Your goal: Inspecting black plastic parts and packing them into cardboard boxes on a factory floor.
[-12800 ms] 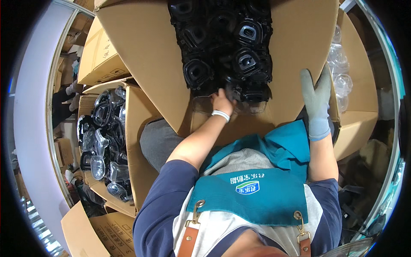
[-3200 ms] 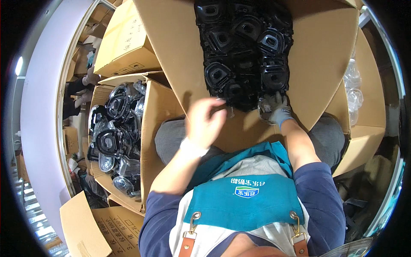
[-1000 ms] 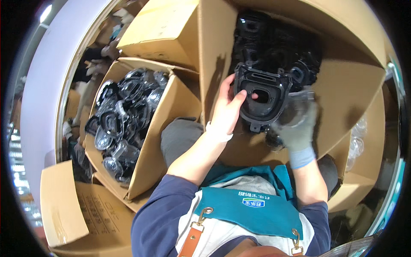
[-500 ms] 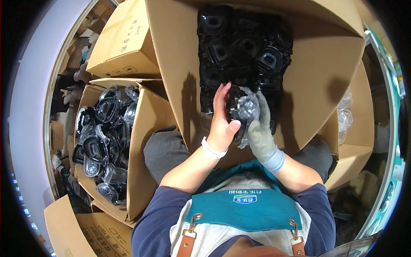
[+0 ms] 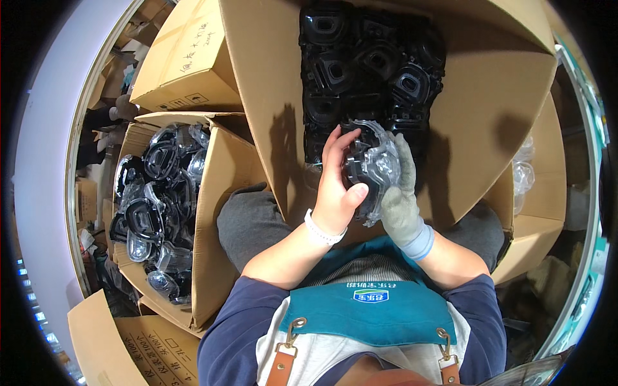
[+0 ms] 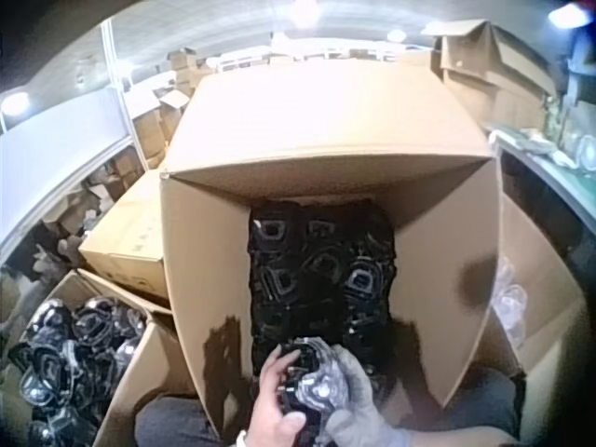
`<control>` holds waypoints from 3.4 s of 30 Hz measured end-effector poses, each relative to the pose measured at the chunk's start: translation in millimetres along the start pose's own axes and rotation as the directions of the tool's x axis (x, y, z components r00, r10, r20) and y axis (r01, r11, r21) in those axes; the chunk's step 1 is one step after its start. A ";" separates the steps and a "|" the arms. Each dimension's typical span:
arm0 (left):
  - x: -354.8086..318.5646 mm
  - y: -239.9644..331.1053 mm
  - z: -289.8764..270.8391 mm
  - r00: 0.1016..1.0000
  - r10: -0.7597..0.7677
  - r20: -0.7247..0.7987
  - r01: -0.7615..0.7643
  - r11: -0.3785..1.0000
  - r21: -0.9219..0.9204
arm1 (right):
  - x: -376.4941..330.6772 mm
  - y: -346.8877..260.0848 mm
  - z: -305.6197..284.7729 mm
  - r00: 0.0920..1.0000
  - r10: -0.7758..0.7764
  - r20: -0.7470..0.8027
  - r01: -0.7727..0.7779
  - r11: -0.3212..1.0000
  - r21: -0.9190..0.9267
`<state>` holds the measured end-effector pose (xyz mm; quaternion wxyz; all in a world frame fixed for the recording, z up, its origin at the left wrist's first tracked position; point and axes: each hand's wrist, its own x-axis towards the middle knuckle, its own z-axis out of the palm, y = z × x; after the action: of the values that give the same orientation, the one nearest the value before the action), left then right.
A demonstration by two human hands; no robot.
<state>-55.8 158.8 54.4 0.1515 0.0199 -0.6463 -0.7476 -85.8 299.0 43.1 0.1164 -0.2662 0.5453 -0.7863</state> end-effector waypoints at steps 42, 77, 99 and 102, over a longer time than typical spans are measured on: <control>-0.6 -11.1 -2.0 0.939 -0.065 0.338 0.256 0.788 -0.560 | 34.5 -21.6 -42.1 0.928 0.355 0.114 -0.372 0.889 0.265; -4.0 -17.4 11.8 0.941 0.062 -0.331 -0.147 0.960 -0.239 | 17.9 -31.3 -8.8 0.915 0.147 -0.376 -0.193 0.977 -0.087; 2.8 26.1 -15.8 0.934 -0.061 0.352 -0.017 0.976 0.215 | 36.6 -17.9 -46.6 0.872 0.380 -0.308 -0.218 0.866 0.450; 4.4 26.7 -15.9 0.926 -0.126 0.356 0.030 0.965 0.262 | 43.0 -33.0 -47.5 0.814 0.578 -0.064 -0.317 0.534 0.784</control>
<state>-51.0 139.3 78.5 -0.0065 -0.0759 -0.7515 -0.6553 -144.0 328.9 73.4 0.3255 0.0859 0.2372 -0.9113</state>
